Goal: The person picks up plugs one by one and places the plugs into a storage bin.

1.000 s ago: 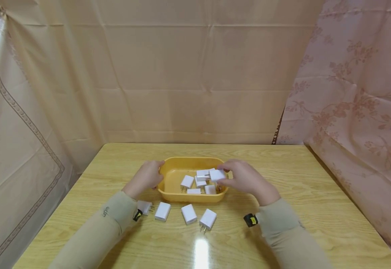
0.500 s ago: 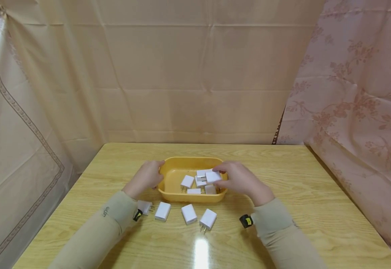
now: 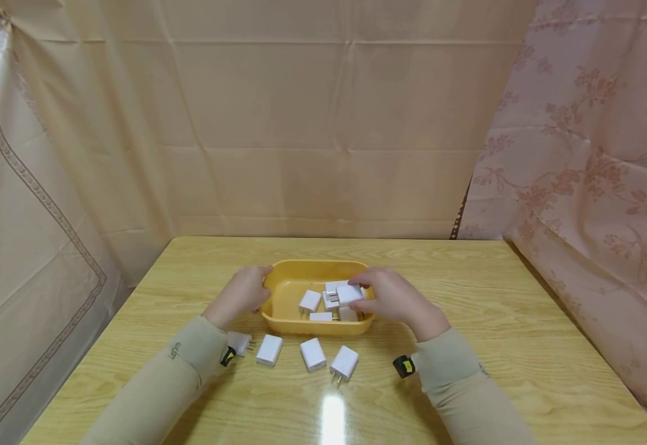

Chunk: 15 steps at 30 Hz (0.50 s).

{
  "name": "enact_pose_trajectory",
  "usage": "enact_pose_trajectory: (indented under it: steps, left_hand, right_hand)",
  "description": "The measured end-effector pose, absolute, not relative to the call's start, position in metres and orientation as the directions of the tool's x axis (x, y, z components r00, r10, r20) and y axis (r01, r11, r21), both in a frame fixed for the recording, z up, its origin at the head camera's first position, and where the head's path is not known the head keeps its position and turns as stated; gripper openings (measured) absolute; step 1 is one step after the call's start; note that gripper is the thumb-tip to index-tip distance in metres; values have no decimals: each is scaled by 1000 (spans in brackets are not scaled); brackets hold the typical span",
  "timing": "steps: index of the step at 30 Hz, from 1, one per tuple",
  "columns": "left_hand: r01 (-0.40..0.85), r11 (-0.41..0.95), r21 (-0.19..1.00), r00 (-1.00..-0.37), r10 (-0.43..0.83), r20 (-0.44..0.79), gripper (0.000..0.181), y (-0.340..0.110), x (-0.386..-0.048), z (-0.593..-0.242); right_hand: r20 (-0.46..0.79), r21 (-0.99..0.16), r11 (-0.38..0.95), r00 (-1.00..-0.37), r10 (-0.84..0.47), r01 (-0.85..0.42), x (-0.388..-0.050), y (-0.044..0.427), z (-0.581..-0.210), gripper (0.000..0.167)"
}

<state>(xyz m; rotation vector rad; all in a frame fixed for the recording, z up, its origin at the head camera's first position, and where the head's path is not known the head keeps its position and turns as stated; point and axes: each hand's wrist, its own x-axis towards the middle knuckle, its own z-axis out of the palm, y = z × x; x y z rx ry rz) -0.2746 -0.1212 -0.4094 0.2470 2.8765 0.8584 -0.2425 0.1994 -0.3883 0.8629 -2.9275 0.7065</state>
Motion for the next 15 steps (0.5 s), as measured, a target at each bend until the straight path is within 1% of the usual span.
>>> enact_pose_trajectory:
  steps: [15]
  left_hand:
    - [127,840,527,-978,193,-73,63,-121,-276,-409]
  right_hand:
    - [99,-435,750,-854,-510,-498,-244,195,-392,42]
